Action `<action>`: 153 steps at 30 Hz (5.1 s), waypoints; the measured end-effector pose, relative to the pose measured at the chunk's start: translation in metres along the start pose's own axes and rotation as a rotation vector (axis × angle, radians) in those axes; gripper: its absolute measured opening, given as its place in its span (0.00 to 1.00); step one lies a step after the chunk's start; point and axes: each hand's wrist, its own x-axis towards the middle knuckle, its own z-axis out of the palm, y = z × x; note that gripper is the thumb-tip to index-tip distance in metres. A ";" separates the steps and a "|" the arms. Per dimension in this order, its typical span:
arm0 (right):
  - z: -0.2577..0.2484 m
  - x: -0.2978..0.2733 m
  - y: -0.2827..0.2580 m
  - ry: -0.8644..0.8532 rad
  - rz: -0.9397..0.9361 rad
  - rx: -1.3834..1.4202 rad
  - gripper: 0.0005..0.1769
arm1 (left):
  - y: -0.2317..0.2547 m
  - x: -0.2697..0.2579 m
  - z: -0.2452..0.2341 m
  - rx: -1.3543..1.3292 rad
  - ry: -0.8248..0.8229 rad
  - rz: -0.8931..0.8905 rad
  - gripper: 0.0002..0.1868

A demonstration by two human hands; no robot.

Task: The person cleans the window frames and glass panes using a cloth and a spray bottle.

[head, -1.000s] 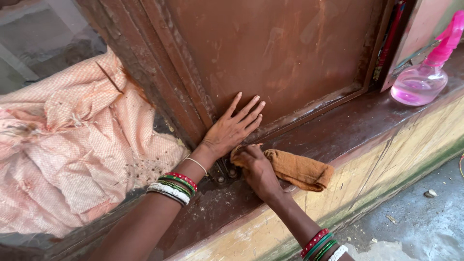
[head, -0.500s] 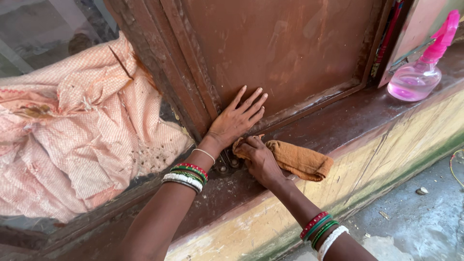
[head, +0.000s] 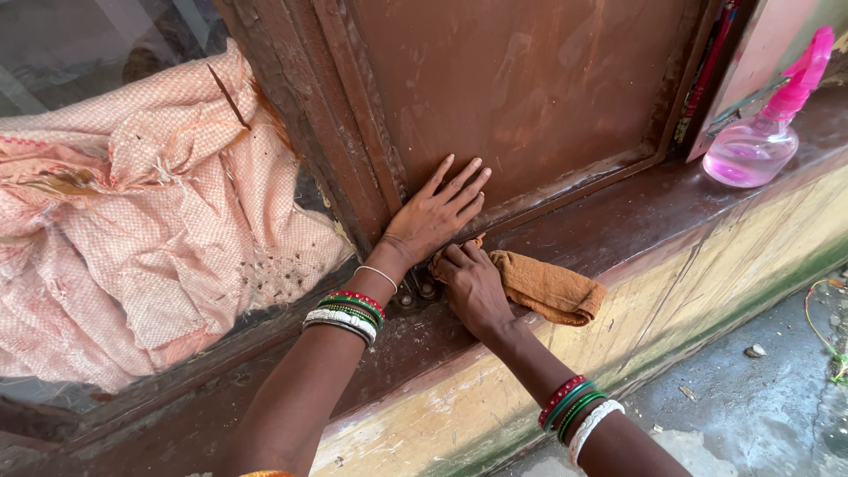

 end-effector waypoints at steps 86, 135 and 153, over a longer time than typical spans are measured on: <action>-0.091 -0.065 0.066 -0.364 -0.581 0.537 0.20 | 0.101 -0.024 -0.043 -1.133 0.063 -0.902 0.25; -0.112 -0.009 0.113 -0.385 0.367 0.195 0.43 | 0.096 -0.014 -0.050 -1.065 -0.111 -0.975 0.21; -0.062 0.001 0.171 -0.144 0.174 0.185 0.26 | 0.102 -0.019 -0.036 -0.984 -0.010 -0.945 0.20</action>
